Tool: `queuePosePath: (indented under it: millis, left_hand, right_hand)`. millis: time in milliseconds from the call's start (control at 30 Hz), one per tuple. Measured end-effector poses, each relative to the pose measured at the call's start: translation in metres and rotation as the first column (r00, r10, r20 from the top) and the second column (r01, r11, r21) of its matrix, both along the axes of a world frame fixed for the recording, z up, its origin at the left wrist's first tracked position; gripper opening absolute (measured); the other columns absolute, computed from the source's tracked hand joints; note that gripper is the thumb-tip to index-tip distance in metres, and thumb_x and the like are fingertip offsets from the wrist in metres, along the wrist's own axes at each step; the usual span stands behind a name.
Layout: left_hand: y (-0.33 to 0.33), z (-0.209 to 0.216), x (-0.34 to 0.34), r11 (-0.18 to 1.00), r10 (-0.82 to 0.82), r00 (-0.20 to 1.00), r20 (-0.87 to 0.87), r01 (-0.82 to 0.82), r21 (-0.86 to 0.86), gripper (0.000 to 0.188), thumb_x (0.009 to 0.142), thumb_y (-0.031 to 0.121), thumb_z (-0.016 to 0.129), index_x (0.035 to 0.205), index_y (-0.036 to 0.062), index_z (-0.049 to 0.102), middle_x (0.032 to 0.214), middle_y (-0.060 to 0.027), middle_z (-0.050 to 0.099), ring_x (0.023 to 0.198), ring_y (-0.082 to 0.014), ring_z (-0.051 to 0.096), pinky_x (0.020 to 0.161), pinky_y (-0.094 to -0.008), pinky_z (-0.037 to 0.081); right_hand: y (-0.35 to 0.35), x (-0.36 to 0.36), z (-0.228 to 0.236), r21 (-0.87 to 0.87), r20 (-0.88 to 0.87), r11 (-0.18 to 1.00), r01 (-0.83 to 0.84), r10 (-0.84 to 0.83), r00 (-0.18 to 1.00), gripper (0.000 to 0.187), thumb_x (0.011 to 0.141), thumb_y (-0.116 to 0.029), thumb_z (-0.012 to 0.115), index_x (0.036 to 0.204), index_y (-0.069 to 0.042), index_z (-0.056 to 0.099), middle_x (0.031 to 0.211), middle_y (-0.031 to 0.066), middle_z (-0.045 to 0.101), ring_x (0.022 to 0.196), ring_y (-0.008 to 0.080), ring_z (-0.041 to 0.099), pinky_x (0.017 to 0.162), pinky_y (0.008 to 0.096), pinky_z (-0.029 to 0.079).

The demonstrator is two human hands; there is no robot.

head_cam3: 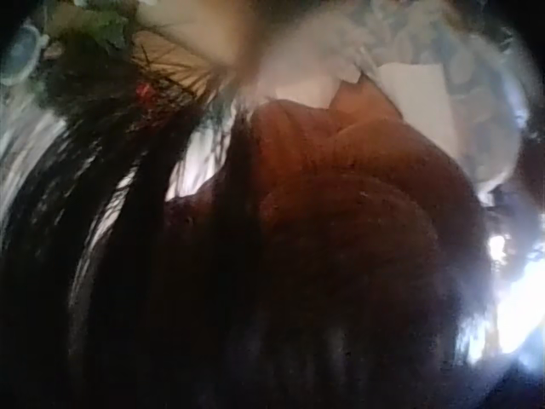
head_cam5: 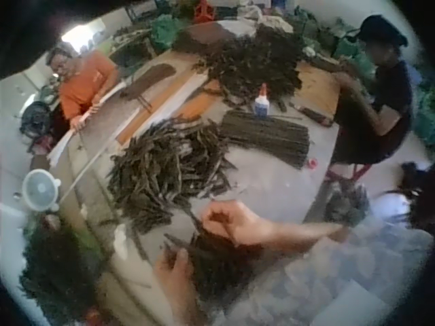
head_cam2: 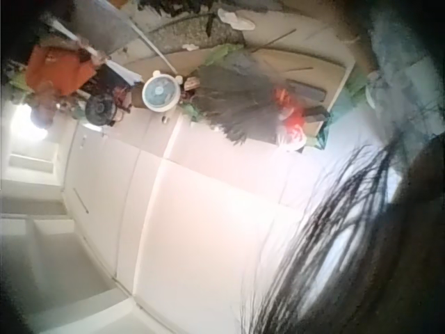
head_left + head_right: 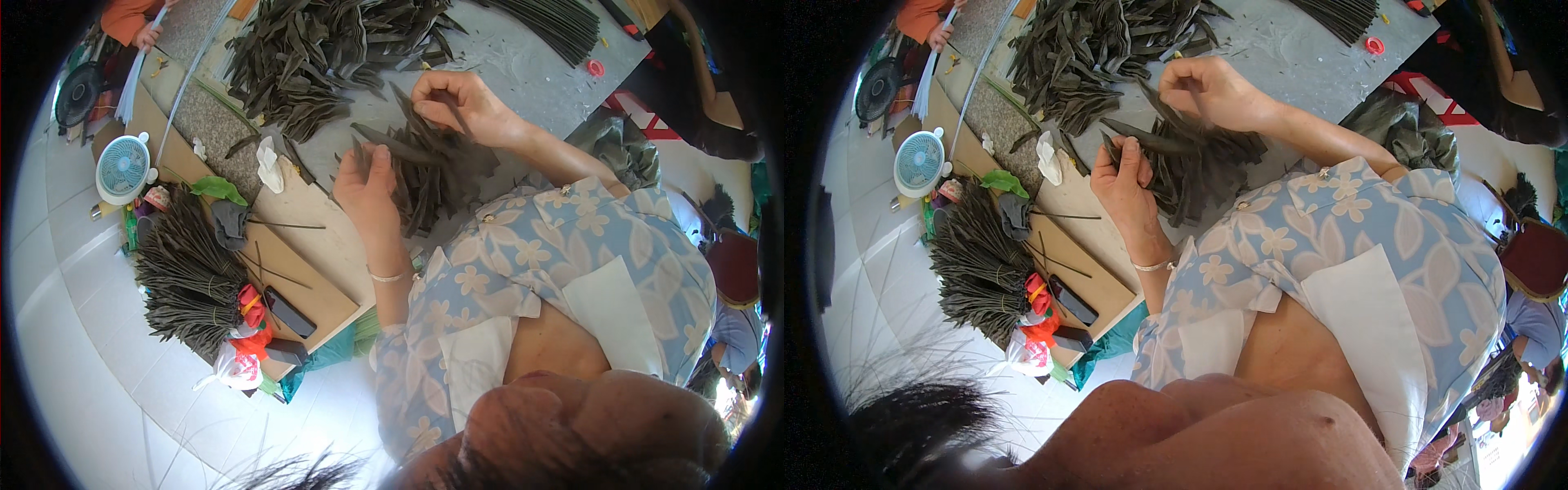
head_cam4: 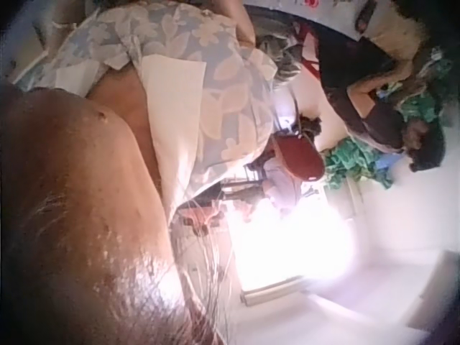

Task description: Assemble artificial leaf bunches by applying adhesive to stems and attaching individual leaf pieces.

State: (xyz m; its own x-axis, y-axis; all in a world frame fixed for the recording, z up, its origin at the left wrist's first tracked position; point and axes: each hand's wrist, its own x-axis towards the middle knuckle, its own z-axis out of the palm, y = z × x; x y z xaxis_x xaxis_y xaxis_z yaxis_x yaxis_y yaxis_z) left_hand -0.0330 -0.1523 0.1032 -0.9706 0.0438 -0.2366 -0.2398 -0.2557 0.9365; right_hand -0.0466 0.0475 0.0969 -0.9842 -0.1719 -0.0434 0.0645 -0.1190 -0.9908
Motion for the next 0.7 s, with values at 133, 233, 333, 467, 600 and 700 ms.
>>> queuePosePath:
  millis: [133,233,333,467,600,700]
  left_hand:
    - [0.007,-0.001,0.000,0.999,-0.004,0.999,-0.035,0.002,-0.048,0.007,0.092,0.003,0.067,0.092,-0.0003,0.061,0.068,0.0019,0.051,0.052,-0.0049,0.039,0.046,-0.0196,0.027]
    - [0.006,-0.001,0.001,0.999,-0.035,0.999,-0.026,0.035,-0.015,0.007,0.093,0.004,0.066,0.093,-0.0006,0.061,0.069,0.0016,0.052,0.052,-0.0050,0.039,0.046,-0.0196,0.027]
    - [0.003,0.000,0.000,0.996,-0.070,0.997,-0.012,0.071,0.047,0.007,0.094,0.005,0.066,0.094,-0.0002,0.061,0.070,0.0012,0.053,0.052,-0.0055,0.039,0.046,-0.0200,0.028]
    - [0.001,-0.006,-0.001,0.968,-0.147,0.989,0.032,0.137,0.211,0.007,0.094,0.007,0.066,0.096,0.0018,0.061,0.073,0.0005,0.055,0.053,-0.0075,0.041,0.048,-0.0213,0.029]
    - [-0.004,-0.011,-0.002,0.954,-0.160,0.984,0.082,0.133,0.267,0.007,0.094,0.008,0.066,0.096,0.0034,0.061,0.073,0.0003,0.055,0.053,-0.0086,0.041,0.048,-0.0219,0.030]
    - [-0.004,-0.010,-0.003,0.947,-0.169,0.979,0.115,0.129,0.294,0.007,0.094,0.009,0.066,0.096,0.0040,0.061,0.073,0.0002,0.055,0.053,-0.0087,0.042,0.048,-0.0221,0.030]
  right_hand:
    - [-0.014,0.006,0.000,0.106,-0.021,0.994,0.022,-0.020,1.000,0.014,0.095,-0.015,0.066,0.094,-0.001,0.062,0.076,0.0014,0.059,0.068,0.0063,0.051,0.058,0.0254,0.043]
    - [-0.016,0.005,0.002,0.253,-0.168,0.967,-0.032,0.076,0.983,0.023,0.092,-0.021,0.071,0.097,0.000,0.062,0.078,0.0024,0.060,0.069,0.0096,0.052,0.060,0.0280,0.045]
    - [-0.014,0.004,0.009,0.203,-0.079,0.973,-0.110,0.128,0.989,0.022,0.092,-0.020,0.071,0.098,0.000,0.062,0.075,0.0011,0.060,0.065,0.0081,0.050,0.056,0.0275,0.043]
    - [-0.015,0.003,-0.008,0.064,-0.019,0.991,-0.117,0.118,0.993,0.019,0.091,-0.018,0.072,0.096,-0.001,0.064,0.071,-0.0013,0.058,0.059,0.0061,0.045,0.051,0.0258,0.038]
    - [-0.014,0.002,-0.004,0.000,0.060,0.990,-0.141,0.141,0.988,0.014,0.094,-0.015,0.068,0.091,-0.001,0.064,0.072,-0.0039,0.056,0.063,0.0044,0.045,0.055,0.0233,0.037]
    - [-0.012,0.003,-0.005,-0.006,0.122,0.990,-0.143,0.143,0.982,0.014,0.096,-0.012,0.064,0.088,-0.001,0.062,0.076,-0.0042,0.057,0.071,0.0037,0.048,0.061,0.0221,0.040]
